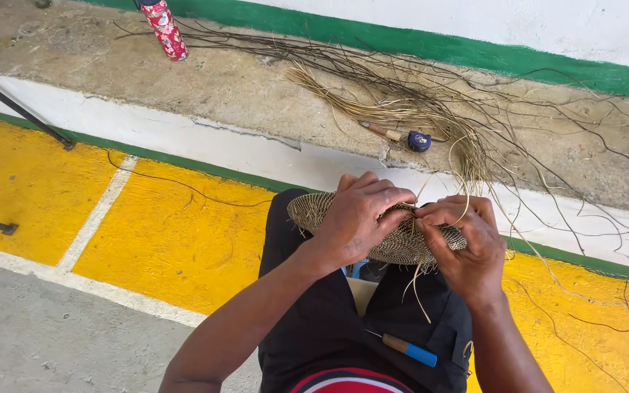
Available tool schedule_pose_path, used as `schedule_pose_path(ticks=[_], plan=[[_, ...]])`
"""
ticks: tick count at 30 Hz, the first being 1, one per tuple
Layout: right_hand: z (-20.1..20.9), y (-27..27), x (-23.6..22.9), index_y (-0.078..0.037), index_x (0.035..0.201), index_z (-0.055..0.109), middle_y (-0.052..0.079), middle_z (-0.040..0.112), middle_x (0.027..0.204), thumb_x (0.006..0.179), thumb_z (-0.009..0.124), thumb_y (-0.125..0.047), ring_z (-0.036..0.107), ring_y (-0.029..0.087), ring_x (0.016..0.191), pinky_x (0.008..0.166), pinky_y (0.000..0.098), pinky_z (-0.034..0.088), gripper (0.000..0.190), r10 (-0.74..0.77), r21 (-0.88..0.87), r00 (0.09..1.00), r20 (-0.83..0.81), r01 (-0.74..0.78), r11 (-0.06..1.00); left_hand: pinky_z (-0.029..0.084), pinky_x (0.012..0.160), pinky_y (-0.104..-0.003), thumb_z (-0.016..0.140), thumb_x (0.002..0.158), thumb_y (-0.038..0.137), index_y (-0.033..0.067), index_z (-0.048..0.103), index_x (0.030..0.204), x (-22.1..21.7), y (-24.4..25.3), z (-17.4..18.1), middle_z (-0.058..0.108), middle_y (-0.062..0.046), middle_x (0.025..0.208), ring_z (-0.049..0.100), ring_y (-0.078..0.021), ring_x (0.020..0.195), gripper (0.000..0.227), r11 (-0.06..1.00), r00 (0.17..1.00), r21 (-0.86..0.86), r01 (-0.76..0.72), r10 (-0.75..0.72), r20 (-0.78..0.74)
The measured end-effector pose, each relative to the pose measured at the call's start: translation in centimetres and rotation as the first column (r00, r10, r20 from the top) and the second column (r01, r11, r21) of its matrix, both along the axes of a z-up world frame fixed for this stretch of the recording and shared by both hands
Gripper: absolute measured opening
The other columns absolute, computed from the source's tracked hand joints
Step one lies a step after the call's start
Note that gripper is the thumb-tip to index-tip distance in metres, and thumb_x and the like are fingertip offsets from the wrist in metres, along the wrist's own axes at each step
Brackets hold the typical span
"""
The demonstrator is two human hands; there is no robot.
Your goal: The person is weaving a circular basket or tray using long thin fibers and a needle/tool.
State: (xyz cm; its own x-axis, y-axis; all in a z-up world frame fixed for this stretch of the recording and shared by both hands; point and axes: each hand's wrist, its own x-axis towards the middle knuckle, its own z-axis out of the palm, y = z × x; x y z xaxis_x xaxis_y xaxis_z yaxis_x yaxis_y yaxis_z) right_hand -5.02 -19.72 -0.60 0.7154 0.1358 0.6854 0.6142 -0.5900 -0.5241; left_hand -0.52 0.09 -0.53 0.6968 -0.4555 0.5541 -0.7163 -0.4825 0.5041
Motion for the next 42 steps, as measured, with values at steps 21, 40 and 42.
schedule_pose_path(ticks=[21, 40, 42], plan=[[-0.2, 0.4, 0.7, -0.008, 0.101, 0.07, 0.007, 0.07, 0.107, 0.078, 0.083, 0.002, 0.069, 0.024, 0.098, 0.085, 0.037, 0.055, 0.028, -0.023, -0.127, 0.996, 0.086, 0.034, 0.991, 0.04, 0.092, -0.037, 0.068, 0.093, 0.009, 0.0133, 0.065, 0.131, -0.3, 0.6, -0.6, 0.067, 0.0, 0.101, 0.061, -0.0184, 0.103, 0.038, 0.997, 0.996, 0.029, 0.071, -0.072, 0.052], [8.0, -1.0, 5.4, -0.012, 0.111, 0.077, 0.004, 0.079, 0.093, 0.087, 0.072, -0.016, 0.079, 0.019, 0.082, 0.069, 0.0352, 0.06, 0.025, 0.399, -0.233, 0.599, -0.694, -0.712, 0.663, 0.041, 0.098, -0.041, 0.073, 0.098, 0.019, 0.0129, 0.062, 0.124, -5.8, 1.4, -0.6, 0.063, -0.002, 0.111, 0.06, -0.0224, 0.106, 0.029, 0.992, 0.99, -0.113, -0.051, 0.065, 0.124], [8.2, -0.8, 5.4, -0.01, 0.101, 0.075, 0.005, 0.077, 0.092, 0.086, 0.073, -0.021, 0.075, 0.022, 0.083, 0.068, 0.0386, 0.059, 0.019, 0.376, -0.41, 0.673, -0.637, -0.708, 0.574, 0.039, 0.093, -0.039, 0.077, 0.096, 0.025, 0.0148, 0.061, 0.108, -5.8, 1.7, -0.5, 0.064, 0.001, 0.102, 0.06, -0.0201, 0.101, 0.022, 0.99, 0.988, -0.111, -0.09, 0.102, 0.111]])
